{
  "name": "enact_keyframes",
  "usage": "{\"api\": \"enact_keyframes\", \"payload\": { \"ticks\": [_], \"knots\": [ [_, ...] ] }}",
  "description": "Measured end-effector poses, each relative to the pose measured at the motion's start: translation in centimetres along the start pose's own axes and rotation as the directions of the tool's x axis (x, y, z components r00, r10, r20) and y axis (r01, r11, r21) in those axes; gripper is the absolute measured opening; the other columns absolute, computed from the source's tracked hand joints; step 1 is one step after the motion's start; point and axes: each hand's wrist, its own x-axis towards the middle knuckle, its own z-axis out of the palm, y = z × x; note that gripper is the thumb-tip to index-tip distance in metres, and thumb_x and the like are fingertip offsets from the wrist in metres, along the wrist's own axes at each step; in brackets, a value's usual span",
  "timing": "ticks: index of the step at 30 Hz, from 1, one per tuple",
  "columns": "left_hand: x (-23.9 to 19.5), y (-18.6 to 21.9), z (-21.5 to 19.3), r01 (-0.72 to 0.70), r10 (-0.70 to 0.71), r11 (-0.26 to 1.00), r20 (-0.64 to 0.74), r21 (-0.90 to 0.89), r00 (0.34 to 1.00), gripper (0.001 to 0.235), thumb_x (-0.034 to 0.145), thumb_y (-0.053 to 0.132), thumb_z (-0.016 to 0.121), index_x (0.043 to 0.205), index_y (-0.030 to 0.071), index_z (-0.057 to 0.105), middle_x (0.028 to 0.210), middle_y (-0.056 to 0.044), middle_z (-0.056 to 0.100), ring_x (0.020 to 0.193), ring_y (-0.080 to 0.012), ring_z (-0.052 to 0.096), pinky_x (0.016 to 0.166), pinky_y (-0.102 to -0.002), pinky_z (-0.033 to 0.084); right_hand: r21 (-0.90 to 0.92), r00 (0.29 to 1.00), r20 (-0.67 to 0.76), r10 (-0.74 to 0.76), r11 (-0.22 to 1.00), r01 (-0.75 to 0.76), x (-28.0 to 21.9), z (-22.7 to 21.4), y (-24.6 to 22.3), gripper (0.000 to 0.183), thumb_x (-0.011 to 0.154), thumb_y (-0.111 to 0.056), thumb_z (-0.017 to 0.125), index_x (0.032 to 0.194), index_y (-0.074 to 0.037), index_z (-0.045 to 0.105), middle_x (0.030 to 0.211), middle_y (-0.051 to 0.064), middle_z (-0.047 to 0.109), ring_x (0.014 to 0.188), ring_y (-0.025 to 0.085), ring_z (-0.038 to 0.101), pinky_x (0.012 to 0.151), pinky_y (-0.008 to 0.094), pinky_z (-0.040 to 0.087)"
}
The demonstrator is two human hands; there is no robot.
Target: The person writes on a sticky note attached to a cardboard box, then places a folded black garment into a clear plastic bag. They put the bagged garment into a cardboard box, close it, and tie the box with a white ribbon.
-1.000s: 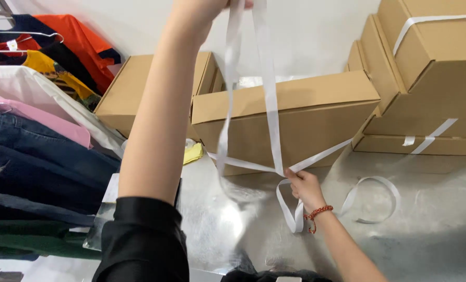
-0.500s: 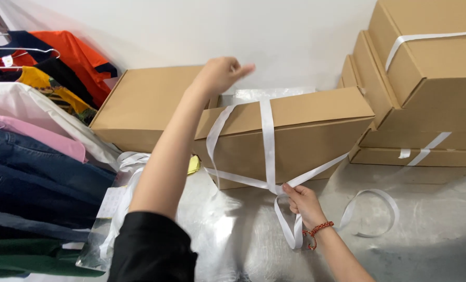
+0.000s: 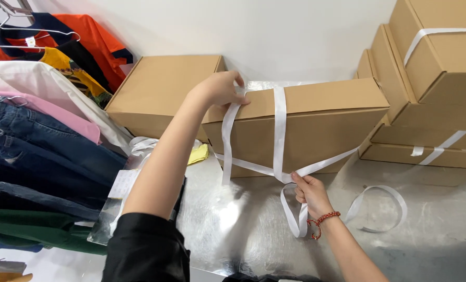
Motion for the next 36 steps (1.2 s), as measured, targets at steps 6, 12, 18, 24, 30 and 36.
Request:
{"api": "enact_keyframes", "payload": {
  "ticks": [6, 12, 18, 24, 30, 36],
  "knots": [
    [4.9, -3.6, 3.0, 0.048, -0.048, 0.999, -0.105, -0.010, 0.993, 0.063, 0.079, 0.074, 0.082, 0.110, 0.019, 0.078, 0.121, -0.014, 0.068, 0.121, -0.0330, 0.069, 0.102, -0.047, 0.055, 0.009, 1.000, -0.007, -0.011, 1.000, 0.012, -0.5, -0.3, -0.4, 0.035, 0.105, -0.022, 0.073, 0.079, -0.010, 0.053, 0.065, -0.011, 0.018, 0.046, -0.001, 0.021, 0.039, 0.015, 0.018],
    [10.2, -4.1, 3.7, -0.073, -0.034, 0.958, -0.362, -0.277, 0.932, 0.037, 0.085, 0.057, 0.084, 0.076, 0.022, 0.078, 0.067, -0.004, 0.072, 0.073, -0.0246, 0.073, 0.068, -0.036, 0.057, 0.020, 1.000, -0.004, -0.006, 1.000, 0.006, -0.7, 0.0, -1.0, 0.036, 0.105, -0.023, 0.074, 0.079, -0.011, 0.053, 0.065, -0.011, 0.018, 0.045, -0.001, 0.021, 0.038, 0.015, 0.017],
    [6.2, 2.7, -2.4, -0.420, 0.124, 0.632, -0.450, -0.651, 0.884, 0.092, 0.094, 0.054, 0.071, 0.167, 0.024, 0.023, 0.165, -0.017, 0.022, 0.146, -0.0282, 0.031, 0.117, -0.043, 0.040, 0.006, 0.999, -0.017, 0.046, 0.999, -0.046, -1.4, 0.2, -1.5, 0.048, 0.099, -0.028, 0.076, 0.071, -0.015, 0.040, 0.066, -0.007, 0.017, 0.055, 0.008, 0.015, 0.049, 0.029, 0.010],
    [0.9, 4.6, 0.0, -0.337, 0.350, 0.937, -0.282, 0.095, 0.893, 0.074, 0.100, 0.061, 0.070, 0.159, 0.023, 0.044, 0.154, -0.021, 0.045, 0.143, -0.0429, 0.053, 0.118, -0.059, 0.040, 0.019, 1.000, -0.022, 0.017, 1.000, -0.016, -0.7, 0.0, -1.0, 0.040, 0.102, -0.025, 0.076, 0.077, -0.012, 0.047, 0.066, -0.009, 0.018, 0.050, 0.003, 0.019, 0.044, 0.021, 0.014],
    [0.1, 3.0, 3.1, -0.230, 0.230, 0.973, -0.003, 0.002, 0.973, 0.075, 0.084, 0.057, 0.086, 0.148, 0.027, 0.063, 0.147, -0.013, 0.065, 0.137, -0.0368, 0.062, 0.114, -0.058, 0.048, 0.042, 1.000, -0.017, -0.017, 0.999, 0.017, -0.2, -0.2, 0.0, 0.032, 0.105, -0.024, 0.074, 0.082, -0.010, 0.056, 0.066, -0.011, 0.020, 0.046, -0.002, 0.023, 0.038, 0.014, 0.020],
    [0.8, 1.8, 6.6, -0.333, 0.325, 0.936, -0.637, 0.112, 0.699, 0.032, 0.105, 0.043, 0.069, 0.122, 0.016, 0.064, 0.109, -0.016, 0.061, 0.102, -0.0454, 0.070, 0.082, -0.061, 0.059, 0.049, 1.000, -0.009, -0.016, 0.999, 0.016, -0.5, 0.0, -0.5, 0.031, 0.107, -0.025, 0.072, 0.084, -0.010, 0.057, 0.066, -0.011, 0.018, 0.046, -0.002, 0.021, 0.038, 0.014, 0.019]
  ]
}}
